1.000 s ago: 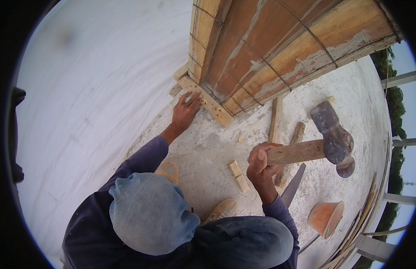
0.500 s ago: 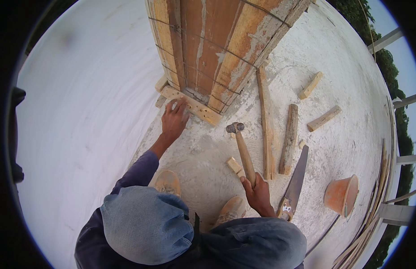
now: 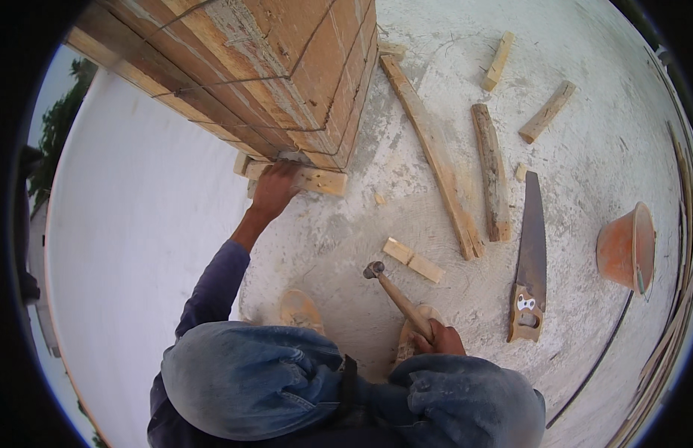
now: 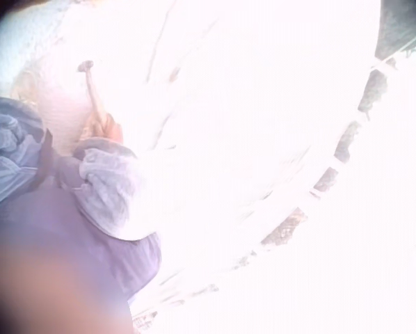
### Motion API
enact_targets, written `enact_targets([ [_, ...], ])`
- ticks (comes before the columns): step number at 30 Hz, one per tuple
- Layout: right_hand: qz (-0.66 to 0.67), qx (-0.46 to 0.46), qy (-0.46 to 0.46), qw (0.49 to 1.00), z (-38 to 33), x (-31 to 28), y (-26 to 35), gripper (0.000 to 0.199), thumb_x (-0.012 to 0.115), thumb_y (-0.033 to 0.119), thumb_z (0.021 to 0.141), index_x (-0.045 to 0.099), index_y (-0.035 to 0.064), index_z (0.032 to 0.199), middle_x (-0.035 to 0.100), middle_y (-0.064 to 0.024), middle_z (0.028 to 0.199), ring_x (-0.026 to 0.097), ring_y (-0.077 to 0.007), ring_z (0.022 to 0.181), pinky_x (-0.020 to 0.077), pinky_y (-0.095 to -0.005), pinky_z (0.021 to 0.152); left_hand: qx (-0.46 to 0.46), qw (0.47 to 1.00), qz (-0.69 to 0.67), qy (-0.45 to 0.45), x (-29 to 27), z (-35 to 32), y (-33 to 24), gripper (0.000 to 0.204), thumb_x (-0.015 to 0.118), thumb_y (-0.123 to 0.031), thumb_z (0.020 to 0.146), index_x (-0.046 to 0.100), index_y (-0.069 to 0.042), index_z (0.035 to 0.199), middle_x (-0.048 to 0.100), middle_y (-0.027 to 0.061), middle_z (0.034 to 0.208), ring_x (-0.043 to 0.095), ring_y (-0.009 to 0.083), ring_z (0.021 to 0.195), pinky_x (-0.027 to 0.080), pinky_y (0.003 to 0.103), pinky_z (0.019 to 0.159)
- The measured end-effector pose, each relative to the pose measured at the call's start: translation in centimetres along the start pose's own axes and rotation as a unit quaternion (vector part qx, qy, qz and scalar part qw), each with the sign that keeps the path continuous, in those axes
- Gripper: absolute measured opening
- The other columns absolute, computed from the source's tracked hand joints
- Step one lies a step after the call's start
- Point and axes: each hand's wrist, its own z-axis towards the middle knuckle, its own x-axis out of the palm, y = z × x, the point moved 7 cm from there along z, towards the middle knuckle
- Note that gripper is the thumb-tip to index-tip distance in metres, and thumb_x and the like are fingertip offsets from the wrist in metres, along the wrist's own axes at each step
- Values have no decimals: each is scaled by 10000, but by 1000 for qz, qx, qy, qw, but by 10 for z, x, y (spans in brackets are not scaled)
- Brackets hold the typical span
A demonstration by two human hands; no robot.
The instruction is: The person assembles wooden formwork by positioning small wooden blocks against a vertical wooden structure, hammering nails to secure them, and sawing a block to fit. The person repeatedly adjusts and fastens the blocks to the structure.
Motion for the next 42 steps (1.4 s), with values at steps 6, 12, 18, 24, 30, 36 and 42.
enact_targets([
  [6, 49, 15, -25, 998, 4, 2, -13, 400, 774, 359, 964, 687, -17, 1066, 722, -235, 803, 728, -377, 740, 544, -471, 714, -9, 999, -17, -28, 4, -2, 2, 611, 869, -186, 798, 640, -36, 1344, 677, 158, 1350, 624, 329, 1286, 504, 453, 1090],
  [12, 20, 7, 57, 998, 13, -1, 0, 458, 750, 460, 975, 709, 14, 1073, 741, -208, 846, 742, -359, 797, 553, -460, 751, -27, 999, -36, -24, -1, -1, 2, 595, 864, -145, 795, 655, -43, 1342, 687, 179, 1318, 655, 374, 1212, 549, 445, 1012],
  [18, -164, 22, 196, 967, 11, -20, 24, 528, 698, 568, 978, 721, 51, 1080, 743, -162, 895, 746, -326, 872, 564, -421, 782, -33, 999, -28, 27, 0, 8, -2, 607, 872, -107, 774, 644, -34, 1333, 681, 191, 1316, 642, 361, 1243, 532, 434, 1046],
  [24, -109, -124, -270, 949, 50, -139, 40, 459, 728, 461, 974, 663, 46, 1157, 709, -146, 966, 699, -337, 928, 562, -465, 792, -46, 996, -65, 45, 5, 7, 4, 620, 850, -88, 792, 616, -25, 1362, 667, 212, 1330, 629, 380, 1265, 523, 453, 1053],
  [30, -191, -168, -373, 892, 135, -166, 43, 572, 765, 428, 933, 615, 5, 1288, 629, -200, 1212, 606, -360, 1153, 514, -462, 956, -57, 996, -54, 31, 6, 3, 5, 606, 837, -138, 820, 620, -52, 1380, 680, 216, 1319, 664, 398, 1192, 537, 483, 1000],
  [36, -217, -100, -310, 920, 170, -138, 40, 752, 805, 437, 894, 551, -61, 1397, 575, -236, 1281, 593, -389, 1193, 519, -471, 1003, -61, 995, -82, 16, 7, 0, 5, 637, 832, -99, 816, 605, -35, 1407, 651, 225, 1386, 630, 410, 1270, 528, 475, 1044],
  [42, -14, -143, -233, 962, 161, -103, 71, 781, 812, 400, 876, 526, -99, 1404, 579, -250, 1247, 594, -425, 1194, 531, -483, 986, -53, 996, -74, 5, 15, -5, 6, 679, 831, -97, 832, 549, -39, 1447, 577, 217, 1472, 576, 430, 1333, 510, 490, 1085],
])
